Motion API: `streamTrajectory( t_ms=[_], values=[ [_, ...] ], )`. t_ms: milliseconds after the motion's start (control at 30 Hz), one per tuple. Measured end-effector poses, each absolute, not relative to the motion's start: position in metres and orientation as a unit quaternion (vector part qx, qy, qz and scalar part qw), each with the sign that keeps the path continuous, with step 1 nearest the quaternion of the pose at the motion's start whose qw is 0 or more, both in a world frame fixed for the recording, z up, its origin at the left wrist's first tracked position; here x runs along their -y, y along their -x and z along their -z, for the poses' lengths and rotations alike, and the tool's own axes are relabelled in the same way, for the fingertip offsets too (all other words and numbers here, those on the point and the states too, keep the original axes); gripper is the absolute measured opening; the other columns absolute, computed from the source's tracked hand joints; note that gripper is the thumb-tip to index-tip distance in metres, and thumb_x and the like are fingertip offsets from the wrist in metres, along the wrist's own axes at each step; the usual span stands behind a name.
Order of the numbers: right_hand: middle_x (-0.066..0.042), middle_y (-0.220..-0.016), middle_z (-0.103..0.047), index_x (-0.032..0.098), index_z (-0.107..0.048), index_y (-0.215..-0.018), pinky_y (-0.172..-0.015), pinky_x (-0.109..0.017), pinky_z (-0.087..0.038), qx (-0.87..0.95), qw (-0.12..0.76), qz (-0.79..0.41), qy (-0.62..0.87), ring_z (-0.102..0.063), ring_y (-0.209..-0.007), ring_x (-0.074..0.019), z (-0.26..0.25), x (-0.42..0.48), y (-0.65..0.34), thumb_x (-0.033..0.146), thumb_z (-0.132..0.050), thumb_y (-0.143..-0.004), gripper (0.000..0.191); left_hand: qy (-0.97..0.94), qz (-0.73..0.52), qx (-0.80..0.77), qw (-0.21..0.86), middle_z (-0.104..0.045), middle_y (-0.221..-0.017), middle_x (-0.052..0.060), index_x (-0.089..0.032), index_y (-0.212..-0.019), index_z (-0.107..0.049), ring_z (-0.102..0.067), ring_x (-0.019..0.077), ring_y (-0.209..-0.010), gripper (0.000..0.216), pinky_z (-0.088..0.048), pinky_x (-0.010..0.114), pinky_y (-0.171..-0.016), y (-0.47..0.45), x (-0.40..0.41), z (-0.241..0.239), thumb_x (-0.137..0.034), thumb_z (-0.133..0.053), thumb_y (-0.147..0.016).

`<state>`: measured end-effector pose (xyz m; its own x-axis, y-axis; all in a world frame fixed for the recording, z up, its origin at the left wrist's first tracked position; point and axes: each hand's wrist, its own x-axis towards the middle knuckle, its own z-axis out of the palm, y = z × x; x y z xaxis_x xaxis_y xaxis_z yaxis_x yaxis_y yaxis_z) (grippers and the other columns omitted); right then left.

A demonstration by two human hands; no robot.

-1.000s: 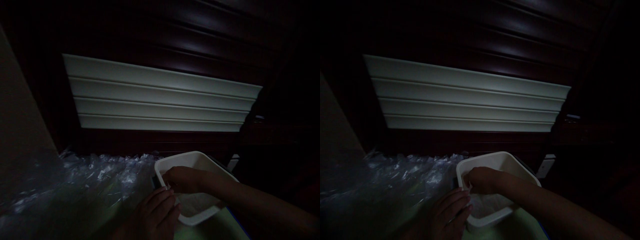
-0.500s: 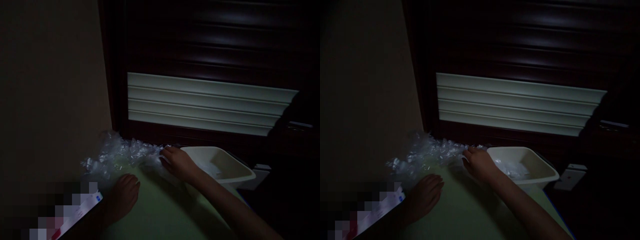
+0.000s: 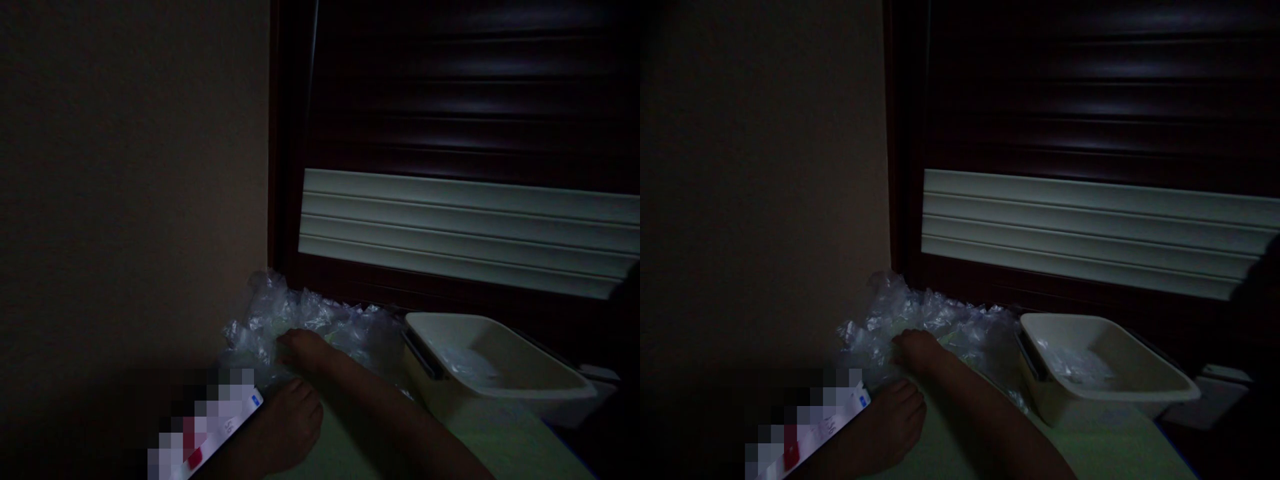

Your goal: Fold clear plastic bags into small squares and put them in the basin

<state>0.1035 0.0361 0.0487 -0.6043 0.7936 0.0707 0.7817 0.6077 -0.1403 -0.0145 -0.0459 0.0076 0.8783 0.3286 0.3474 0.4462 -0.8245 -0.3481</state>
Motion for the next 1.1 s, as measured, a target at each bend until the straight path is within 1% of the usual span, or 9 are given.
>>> streamTrajectory(
  t_ms=[267, 367, 467, 533, 700, 833, 967, 1033, 1100],
  values=[
    [-0.008, -0.115, -0.058, 0.016, -0.055, -0.116, -0.080, -0.041, -0.051, 0.838, 0.129, -0.108, 0.519, -0.060, -0.096, -0.0212, -0.026, -0.037, -0.110, 0.030, -0.055, -0.091, 0.028, 0.951, 0.147, 0.203, 0.182, -0.061, -0.070, 0.005, -0.013, -0.073, -0.060, -0.057, 0.0204, -0.069, 0.009, -0.048, 0.036, -0.073, 0.016, 0.042, -0.005, -0.015, -0.056, -0.081],
    [-0.007, -0.111, -0.059, 0.015, -0.056, -0.113, -0.077, -0.039, -0.052, 0.802, 0.212, -0.144, 0.539, -0.061, -0.091, -0.0197, -0.037, -0.040, -0.126, 0.030, -0.054, -0.091, 0.027, 0.947, 0.173, 0.218, 0.159, -0.060, -0.070, 0.006, -0.013, -0.073, -0.060, -0.057, 0.0221, -0.070, 0.008, -0.049, 0.038, -0.071, 0.016, 0.040, -0.007, -0.012, -0.055, -0.079],
    [-0.003, -0.091, -0.062, 0.014, -0.057, -0.104, -0.069, -0.033, -0.051, 0.754, 0.321, -0.169, 0.548, -0.061, -0.077, -0.0155, -0.055, -0.042, -0.145, 0.031, -0.049, -0.093, 0.022, 0.934, 0.230, 0.245, 0.122, -0.060, -0.073, 0.005, -0.014, -0.076, -0.059, -0.057, 0.0219, -0.071, 0.012, -0.049, 0.038, -0.069, 0.017, 0.040, -0.012, -0.008, -0.050, -0.080],
    [0.000, -0.077, -0.058, 0.015, -0.054, -0.100, -0.061, -0.028, -0.049, 0.713, 0.392, -0.182, 0.552, -0.058, -0.067, -0.0142, -0.068, -0.038, -0.158, 0.034, -0.039, -0.095, 0.025, 0.914, 0.286, 0.272, 0.093, -0.061, -0.081, 0.006, -0.014, -0.084, -0.060, -0.058, 0.0218, -0.076, 0.017, -0.050, 0.038, -0.071, 0.017, 0.039, -0.015, -0.006, -0.045, -0.083],
    [0.001, -0.071, -0.050, 0.019, -0.050, -0.089, -0.049, -0.024, -0.041, 0.602, 0.524, -0.202, 0.567, -0.050, -0.060, -0.0152, -0.093, -0.003, -0.187, 0.052, -0.038, -0.086, 0.035, 0.844, 0.410, 0.345, 0.011, -0.060, -0.102, 0.009, -0.017, -0.109, -0.052, -0.061, 0.0229, -0.093, 0.024, -0.054, 0.038, -0.079, 0.019, 0.036, -0.014, -0.012, -0.046, -0.086],
    [0.005, -0.058, -0.039, 0.021, -0.050, -0.085, -0.041, -0.023, -0.036, 0.544, 0.551, -0.261, 0.577, -0.041, -0.047, -0.0135, -0.097, 0.035, -0.193, 0.056, -0.036, -0.083, 0.037, 0.806, 0.453, 0.378, -0.053, -0.050, -0.121, 0.012, -0.020, -0.126, -0.037, -0.057, 0.0256, -0.108, 0.055, -0.053, 0.039, -0.083, 0.014, 0.037, -0.005, -0.016, -0.061, -0.077],
    [0.006, -0.053, -0.037, 0.021, -0.050, -0.090, -0.039, -0.024, -0.039, 0.538, 0.523, -0.360, 0.555, -0.041, -0.042, -0.0139, -0.092, 0.062, -0.182, 0.045, -0.035, -0.078, 0.031, 0.783, 0.475, 0.358, -0.180, -0.023, -0.145, 0.013, -0.026, -0.138, -0.027, -0.030, 0.0333, -0.131, 0.087, -0.035, 0.054, -0.101, 0.009, 0.044, 0.002, -0.015, -0.073, -0.064],
    [0.008, -0.049, -0.035, 0.020, -0.050, -0.090, -0.038, -0.025, -0.039, 0.544, 0.501, -0.400, 0.541, -0.039, -0.039, -0.0130, -0.090, 0.072, -0.179, 0.039, -0.037, -0.074, 0.028, 0.760, 0.495, 0.346, -0.238, -0.022, -0.146, 0.010, -0.027, -0.132, -0.041, -0.023, 0.0336, -0.134, 0.071, -0.024, 0.058, -0.104, 0.009, 0.044, -0.001, -0.019, -0.069, -0.068],
    [0.009, -0.047, -0.032, 0.021, -0.050, -0.086, -0.036, -0.024, -0.038, 0.551, 0.485, -0.421, 0.532, -0.035, -0.036, -0.0117, -0.088, 0.082, -0.179, 0.036, -0.040, -0.067, 0.026, 0.743, 0.504, 0.337, -0.283, -0.040, -0.136, 0.008, -0.024, -0.110, -0.060, -0.029, 0.0315, -0.129, 0.035, -0.022, 0.056, -0.105, 0.010, 0.041, -0.010, -0.026, -0.063, -0.075]
  ],
)
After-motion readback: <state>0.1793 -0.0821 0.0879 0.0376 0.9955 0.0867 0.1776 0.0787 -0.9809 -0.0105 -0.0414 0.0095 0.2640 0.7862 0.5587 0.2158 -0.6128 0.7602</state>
